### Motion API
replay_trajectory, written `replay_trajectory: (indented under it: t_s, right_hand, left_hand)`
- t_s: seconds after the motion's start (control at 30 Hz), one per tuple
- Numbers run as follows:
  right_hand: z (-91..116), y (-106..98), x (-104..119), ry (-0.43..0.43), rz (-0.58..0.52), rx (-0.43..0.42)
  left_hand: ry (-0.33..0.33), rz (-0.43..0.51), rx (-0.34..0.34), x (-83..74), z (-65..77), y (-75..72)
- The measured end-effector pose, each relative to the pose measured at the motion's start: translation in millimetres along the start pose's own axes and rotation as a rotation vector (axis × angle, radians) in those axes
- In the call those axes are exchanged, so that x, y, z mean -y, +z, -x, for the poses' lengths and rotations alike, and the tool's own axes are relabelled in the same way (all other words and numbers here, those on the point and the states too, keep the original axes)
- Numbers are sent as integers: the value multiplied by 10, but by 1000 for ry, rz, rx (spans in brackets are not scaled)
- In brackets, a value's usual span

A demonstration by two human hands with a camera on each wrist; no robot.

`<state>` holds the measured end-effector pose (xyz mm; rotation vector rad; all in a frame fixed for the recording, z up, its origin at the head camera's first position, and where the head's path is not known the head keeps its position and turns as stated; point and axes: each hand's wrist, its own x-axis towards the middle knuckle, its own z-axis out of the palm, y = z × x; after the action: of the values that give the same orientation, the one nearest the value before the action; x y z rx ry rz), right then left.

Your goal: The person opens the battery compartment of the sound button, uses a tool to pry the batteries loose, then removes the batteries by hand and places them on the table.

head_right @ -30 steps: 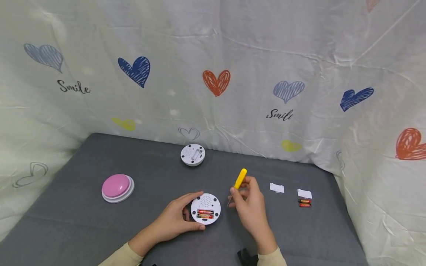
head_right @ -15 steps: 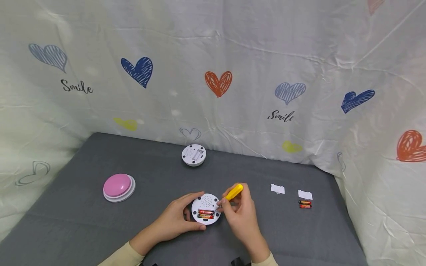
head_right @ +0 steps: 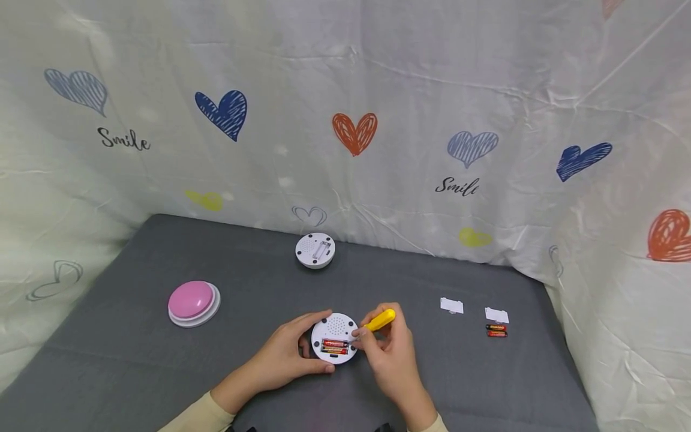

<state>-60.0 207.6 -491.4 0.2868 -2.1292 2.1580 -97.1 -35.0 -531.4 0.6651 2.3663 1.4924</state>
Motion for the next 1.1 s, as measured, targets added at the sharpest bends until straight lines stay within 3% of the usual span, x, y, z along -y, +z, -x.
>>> replay_trajectory:
  t_s: [0.2,0.53,1.1]
  right_hand:
    - [12,2,-87,5,-124,-84]
    - [-1,11,-161,89,-251,-205]
    - [8,-40,-243,152,-401,-262]
  left_hand:
    - [-3,7,0,1,-3,3]
    - [5,0,-3,7,-7,-8]
    - [-11,1,-1,5,-2,-13]
